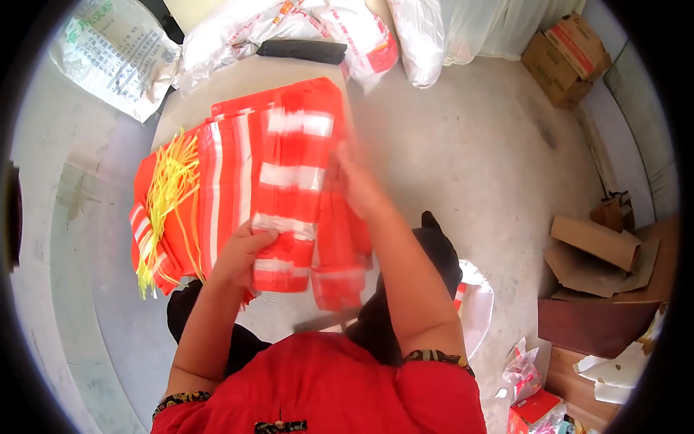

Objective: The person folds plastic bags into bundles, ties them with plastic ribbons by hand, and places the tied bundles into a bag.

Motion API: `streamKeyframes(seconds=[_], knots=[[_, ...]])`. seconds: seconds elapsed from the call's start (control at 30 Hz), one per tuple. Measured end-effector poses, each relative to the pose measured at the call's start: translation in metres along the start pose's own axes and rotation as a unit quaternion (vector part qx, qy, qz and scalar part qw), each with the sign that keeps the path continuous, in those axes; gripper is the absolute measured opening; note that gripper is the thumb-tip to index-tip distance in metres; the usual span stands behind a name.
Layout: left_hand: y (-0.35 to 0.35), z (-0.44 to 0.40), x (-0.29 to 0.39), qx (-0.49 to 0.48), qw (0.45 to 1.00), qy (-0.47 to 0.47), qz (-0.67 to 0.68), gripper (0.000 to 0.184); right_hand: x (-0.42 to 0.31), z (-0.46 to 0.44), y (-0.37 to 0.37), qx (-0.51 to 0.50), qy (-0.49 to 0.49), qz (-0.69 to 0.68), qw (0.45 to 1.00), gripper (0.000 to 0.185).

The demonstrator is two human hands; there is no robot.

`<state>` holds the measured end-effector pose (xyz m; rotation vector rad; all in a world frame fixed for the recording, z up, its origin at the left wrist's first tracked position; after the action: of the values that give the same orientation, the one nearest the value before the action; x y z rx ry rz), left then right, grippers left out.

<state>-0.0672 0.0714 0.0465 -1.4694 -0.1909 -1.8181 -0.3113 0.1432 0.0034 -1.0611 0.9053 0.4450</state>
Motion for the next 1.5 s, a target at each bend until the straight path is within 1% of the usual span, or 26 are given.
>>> streamKeyframes(seconds=[0.03, 0.07, 0.17, 0.2, 0.27, 0.3, 0.33, 0.37, 0.47, 0.5, 0.57, 0.67, 0.73, 0.83, 0.9, 0.93, 0.97, 1.03, 1.1, 1.13, 1.2, 1.23, 1.27, 1.33, 1.43, 1.5], knots=[[-0.006, -0.002, -0.01, -0.007, 0.999, 0.022, 0.039, 0.046, 0.008, 0.005, -0.005, 0.008, -0.041, 0.035, 0.999, 0.09], [-0.014, 0.001, -0.012, -0.006, 0.999, 0.039, 0.03, 0.056, 0.013, 0.007, -0.01, 0.025, -0.013, 0.099, 0.995, 0.094], [-0.018, 0.002, -0.036, 0.015, 0.998, 0.052, 0.019, 0.064, 0.023, 0.013, -0.003, 0.043, 0.009, 0.29, 0.956, 0.093], [-0.016, 0.003, -0.043, 0.004, 0.998, 0.067, 0.001, 0.077, 0.025, 0.014, 0.0, 0.045, 0.011, 0.292, 0.955, 0.092], [-0.011, 0.012, -0.065, 0.01, 1.0, 0.018, -0.017, 0.085, 0.026, 0.012, 0.001, 0.047, 0.019, 0.294, 0.954, 0.091], [-0.009, 0.017, -0.072, 0.014, 1.0, -0.006, -0.026, 0.089, 0.024, 0.012, 0.003, 0.073, 0.058, 0.367, 0.925, 0.083], [-0.009, 0.023, -0.07, -0.002, 0.999, 0.006, -0.05, 0.096, 0.019, 0.014, 0.003, 0.098, 0.096, 0.437, 0.889, 0.074], [-0.01, 0.028, -0.069, -0.003, 0.999, 0.004, -0.047, 0.097, 0.017, 0.017, 0.002, 0.12, 0.132, 0.504, 0.845, 0.067], [-0.011, 0.038, -0.069, -0.012, 0.999, -0.007, -0.047, 0.097, -0.009, 0.039, -0.022, 0.162, 0.161, 0.609, 0.76, 0.047], [-0.01, 0.04, -0.07, -0.02, 0.998, -0.012, -0.054, 0.098, -0.005, 0.042, -0.028, 0.082, 0.204, 0.64, 0.736, 0.044], [-0.007, 0.041, -0.072, -0.037, 0.997, -0.02, -0.072, 0.096, 0.006, 0.049, -0.038, -0.078, 0.285, 0.683, 0.668, 0.04], [0.0, 0.04, -0.08, -0.058, 0.991, -0.025, -0.122, 0.09, 0.023, 0.053, -0.047, -0.165, 0.217, 0.721, 0.638, 0.042], [-0.003, 0.043, -0.08, -0.061, 0.982, -0.027, -0.177, 0.085, 0.027, 0.025, -0.032, -0.053, 0.254, 0.745, 0.615, 0.043], [-0.007, 0.045, -0.074, -0.067, 0.989, -0.008, -0.132, 0.081, 0.017, -0.004, -0.01, 0.127, 0.288, 0.755, 0.575, 0.046], [-0.009, 0.046, -0.068, -0.066, 0.99, -0.001, -0.125, 0.083, 0.011, -0.008, -0.001, 0.201, 0.266, 0.701, 0.631, 0.049], [-0.01, 0.048, -0.067, -0.064, 0.991, 0.004, -0.119, 0.084, -0.001, 0.0, -0.005, 0.212, 0.23, 0.647, 0.695, 0.051], [-0.01, 0.049, -0.068, -0.056, 0.995, 0.001, -0.087, 0.084, -0.008, 0.008, -0.005, 0.223, 0.19, 0.589, 0.753, 0.053], [-0.014, 0.047, -0.067, -0.043, 0.999, -0.008, -0.022, 0.084, -0.012, 0.028, 0.0, 0.182, 0.137, 0.59, 0.774, 0.06], [-0.024, 0.046, -0.061, -0.042, 0.998, -0.028, 0.024, 0.082, -0.01, 0.047, 0.002, 0.141, 0.065, 0.545, 0.824, 0.069], [-0.028, 0.045, -0.059, -0.043, 0.997, -0.038, 0.045, 0.081, -0.009, 0.055, 0.002, 0.121, 0.019, 0.496, 0.86, 0.074], [-0.033, 0.036, -0.066, -0.037, 0.997, -0.071, 0.0, 0.081, -0.009, 0.061, 0.001, 0.094, -0.033, 0.426, 0.899, 0.083], [-0.036, 0.033, -0.069, -0.035, 0.995, -0.086, -0.023, 0.081, -0.007, 0.062, -0.004, 0.087, -0.04, 0.408, 0.908, 0.087], [-0.041, 0.032, -0.071, -0.045, 0.996, -0.065, -0.034, 0.081, -0.004, 0.064, -0.006, 0.08, -0.048, 0.389, 0.917, 0.09], [-0.049, 0.033, -0.069, -0.064, 0.996, -0.026, -0.059, 0.08, 0.008, 0.054, -0.002, 0.079, -0.005, 0.434, 0.897, 0.095], [-0.055, 0.034, -0.061, -0.065, 0.983, -0.019, -0.172, 0.08, 0.015, 0.046, -0.008, 0.067, 0.022, 0.445, 0.893, 0.1], [-0.053, 0.035, -0.064, -0.063, 0.988, -0.031, -0.141, 0.08, 0.018, 0.045, -0.012, 0.063, 0.03, 0.436, 0.897, 0.102]])
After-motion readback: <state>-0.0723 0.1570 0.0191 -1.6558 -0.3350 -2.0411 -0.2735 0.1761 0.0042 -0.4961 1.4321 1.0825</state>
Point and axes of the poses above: each hand's wrist, its own z-axis away from the middle knuckle, its own y-axis out of the back of the hand, x = y × z, the point moved 3 cm from there along -z, towards the middle knuckle, and after that the axes turned 9 degrees about -y, right-handed, at the moved point
